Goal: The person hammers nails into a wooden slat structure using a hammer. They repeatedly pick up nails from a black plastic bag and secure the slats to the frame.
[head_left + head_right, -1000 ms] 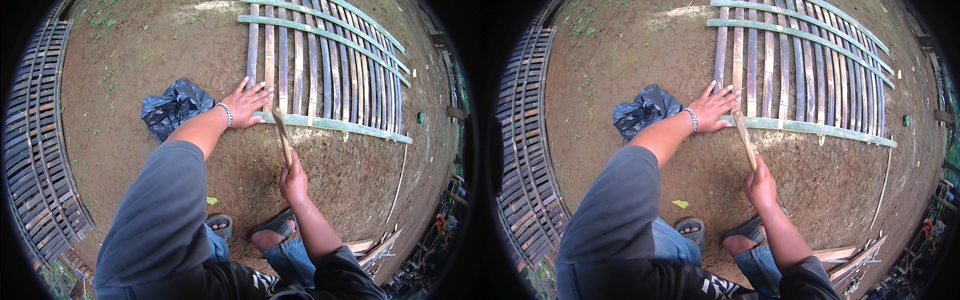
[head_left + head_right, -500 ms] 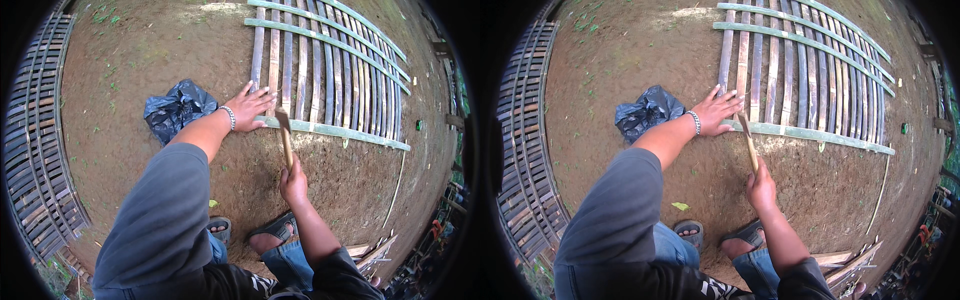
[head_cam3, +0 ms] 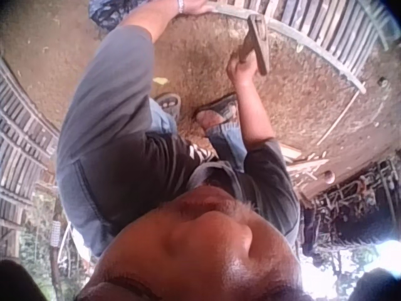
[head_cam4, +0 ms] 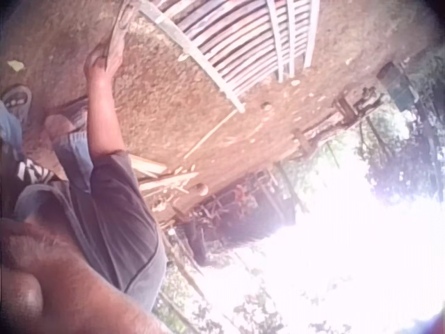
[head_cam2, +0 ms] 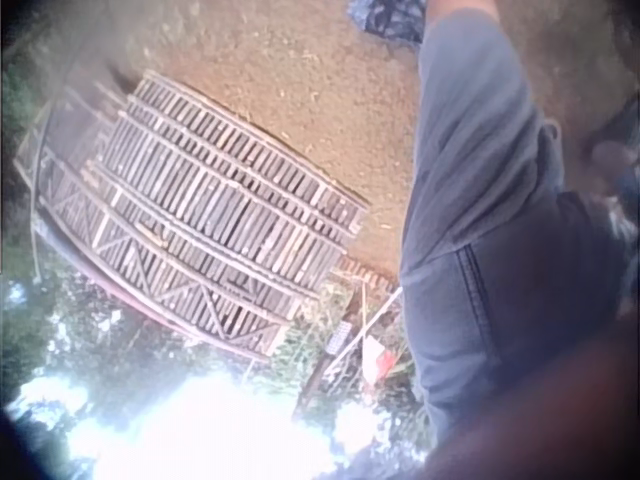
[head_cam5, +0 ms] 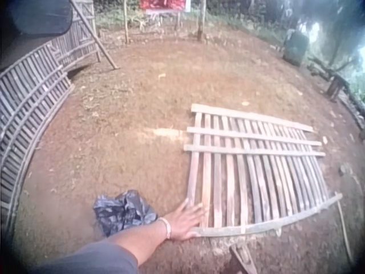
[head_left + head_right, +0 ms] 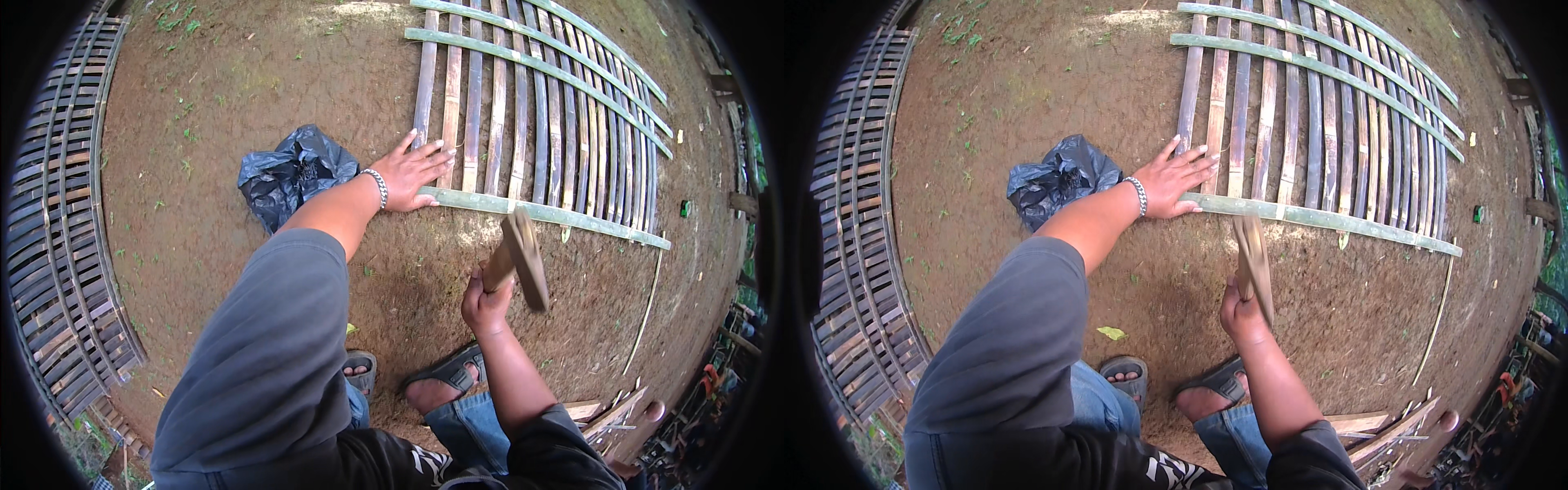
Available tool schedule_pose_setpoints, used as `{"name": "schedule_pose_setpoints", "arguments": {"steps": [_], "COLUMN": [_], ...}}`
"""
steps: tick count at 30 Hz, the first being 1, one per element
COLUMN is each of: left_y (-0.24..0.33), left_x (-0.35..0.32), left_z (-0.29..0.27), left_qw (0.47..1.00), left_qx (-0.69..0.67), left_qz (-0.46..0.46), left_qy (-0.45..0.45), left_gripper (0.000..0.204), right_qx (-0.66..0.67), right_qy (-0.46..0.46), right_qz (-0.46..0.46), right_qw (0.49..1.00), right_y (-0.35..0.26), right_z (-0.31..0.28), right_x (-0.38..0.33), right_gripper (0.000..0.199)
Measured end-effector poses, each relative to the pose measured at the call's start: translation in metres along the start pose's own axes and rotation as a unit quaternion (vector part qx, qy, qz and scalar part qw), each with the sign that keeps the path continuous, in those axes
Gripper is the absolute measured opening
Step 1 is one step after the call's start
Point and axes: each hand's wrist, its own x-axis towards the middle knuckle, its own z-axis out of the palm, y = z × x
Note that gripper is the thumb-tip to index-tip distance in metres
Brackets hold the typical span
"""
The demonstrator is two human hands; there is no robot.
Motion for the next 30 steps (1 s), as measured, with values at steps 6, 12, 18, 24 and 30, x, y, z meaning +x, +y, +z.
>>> {"name": "schedule_pose_setpoints", "arguments": {"steps": [6, 12, 18, 24, 30], "left_y": [-0.005, 0.007, 0.040, 0.081, -0.006], "left_x": [-0.002, 0.000, -0.015, -0.091, -0.188], "left_z": [0.000, -0.014, -0.035, -0.118, -0.080], "left_qw": [1.000, 0.999, 0.989, 0.953, 0.729], "left_qx": [-0.007, 0.012, 0.026, 0.011, -0.187], "left_qz": [-0.006, -0.014, -0.119, -0.303, -0.658], "left_qy": [-0.011, -0.044, -0.081, -0.016, -0.002], "left_gripper": [0.077, 0.078, 0.071, 0.112, 0.083], "right_qx": [-0.142, -0.124, -0.162, -0.204, -0.143], "right_qy": [-0.165, -0.117, -0.194, -0.167, -0.140], "right_qz": [0.184, 0.154, 0.229, 0.262, 0.465], "right_qw": [0.959, 0.973, 0.940, 0.928, 0.862], "right_y": [-0.011, -0.019, -0.019, 0.043, 0.047], "right_z": [-0.006, -0.013, -0.073, -0.217, -0.284], "right_x": [0.008, 0.007, 0.019, -0.055, -0.184], "right_gripper": [0.047, 0.041, 0.040, 0.044, 0.032]}}
